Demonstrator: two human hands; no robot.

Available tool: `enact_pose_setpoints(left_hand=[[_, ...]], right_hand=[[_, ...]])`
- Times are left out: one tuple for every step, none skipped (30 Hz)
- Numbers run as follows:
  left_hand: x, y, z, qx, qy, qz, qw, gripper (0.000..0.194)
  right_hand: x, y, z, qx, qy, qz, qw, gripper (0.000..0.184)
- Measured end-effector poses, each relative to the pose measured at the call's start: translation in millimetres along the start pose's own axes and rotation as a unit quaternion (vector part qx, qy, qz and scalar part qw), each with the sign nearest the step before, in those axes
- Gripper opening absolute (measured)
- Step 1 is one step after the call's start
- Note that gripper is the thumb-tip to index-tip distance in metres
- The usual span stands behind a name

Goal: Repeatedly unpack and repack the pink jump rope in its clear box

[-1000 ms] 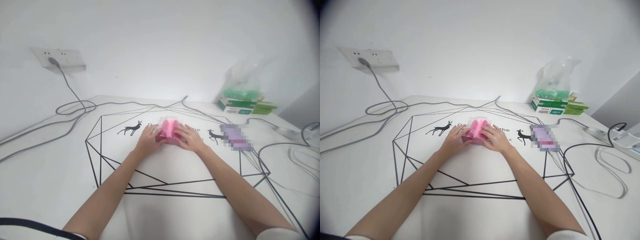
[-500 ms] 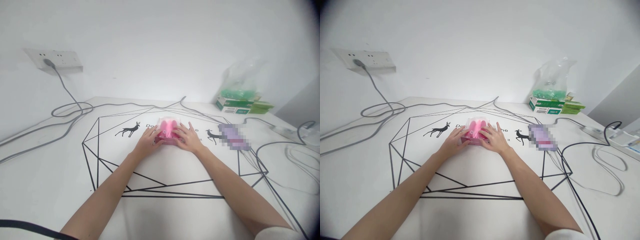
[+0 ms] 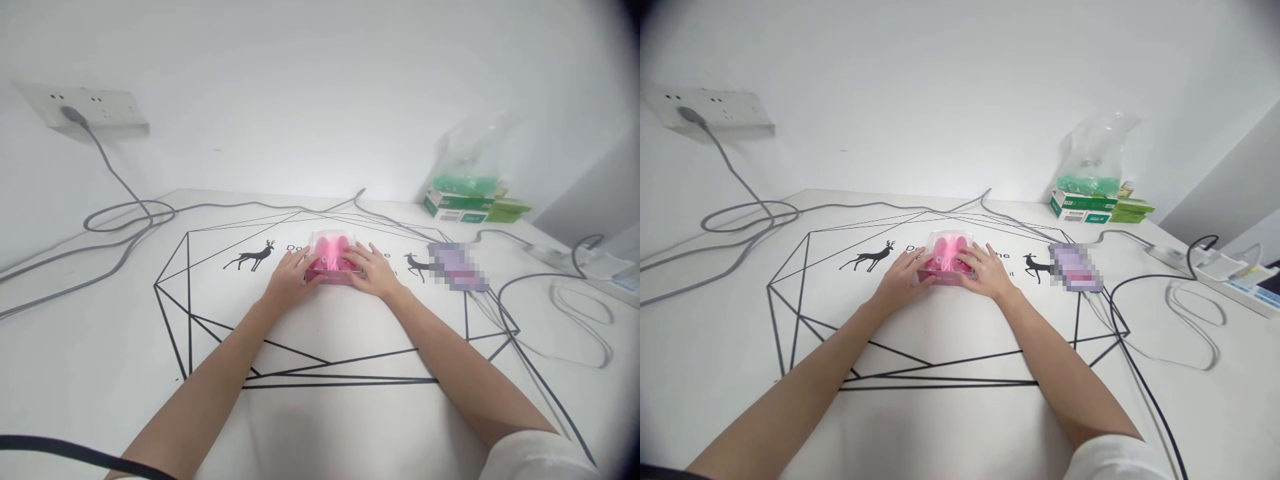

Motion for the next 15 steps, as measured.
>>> enact_pose_setpoints(left_hand=[[-0.1, 0.1, 0.0, 0.002, -0.001, -0.001, 1.000, 0.044], [-0.1, 0.1, -0.1, 0.001, -0.002, -0.001, 1.000, 0.044], [0.0, 0.1, -0.2, -0.001, -0.002, -0.001, 1.000, 0.045], [0.1, 0.0, -0.4, -0.003, -0.003, -0.002, 1.000, 0.045], [0.2, -0.2, -0.6, -0.006, -0.004, -0.003, 1.000, 0.045], [0.4, -0.3, -0.8, -0.008, -0.006, -0.004, 1.000, 0.045], [0.6, -0.5, -0.9, -0.010, -0.009, -0.006, 1.000, 0.045], [0.8, -0.7, -1.0, -0.013, -0.012, -0.008, 1.000, 0.045], [1.1, -0.9, -1.0, -0.018, -0.013, -0.010, 1.000, 0.045], [1.4, -1.1, -1.1, -0.023, -0.014, -0.013, 1.000, 0.046], [1.7, -1.4, -1.5, -0.028, -0.014, -0.015, 0.999, 0.046], [1.8, -1.5, -2.4, -0.033, -0.012, -0.019, 0.999, 0.046], [1.6, -1.6, -3.8, -0.038, -0.008, -0.023, 0.999, 0.046], [0.9, -1.4, -6.0, -0.040, -0.003, -0.028, 0.999, 0.045], [-0.4, -1.1, -8.7, -0.041, 0.002, -0.034, 0.999, 0.044]], right_hand=[[0.9, 0.2, 0.6, -0.004, -0.003, 0.002, 1.000, 0.040], [1.7, 0.3, 1.2, -0.007, -0.008, 0.004, 1.000, 0.041], [2.6, 0.4, 1.7, -0.008, -0.013, 0.005, 1.000, 0.042], [3.2, 0.4, 1.9, -0.008, -0.019, 0.006, 1.000, 0.042], [3.7, 0.3, 1.9, -0.008, -0.025, 0.007, 1.000, 0.042], [3.8, 0.2, 1.7, -0.008, -0.030, 0.007, 0.999, 0.042], [3.6, 0.2, 1.3, -0.010, -0.036, 0.007, 0.999, 0.042], [3.2, 0.2, 0.5, -0.012, -0.041, 0.007, 0.999, 0.042], [2.5, 0.6, -0.5, -0.016, -0.046, 0.009, 0.999, 0.043], [1.8, 1.2, -1.7, -0.022, -0.051, 0.013, 0.998, 0.043], [1.0, 2.3, -2.9, -0.030, -0.056, 0.019, 0.998, 0.044], [0.4, 3.8, -4.3, -0.038, -0.061, 0.027, 0.997, 0.044], [0.2, 5.8, -5.6, -0.047, -0.067, 0.040, 0.996, 0.045], [0.5, 8.1, -7.0, -0.053, -0.072, 0.058, 0.994, 0.045], [1.7, 10.6, -8.5, -0.054, -0.077, 0.082, 0.992, 0.045]])
Point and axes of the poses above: each hand's wrist, its own y-axis away from the middle knuckle, its own z-axis out of the palm, x = y × z, the point moved 5 cm from there along -y, towards the middle knuckle, and after that the axes turned 7 degrees about z, right-handed, at the moved point
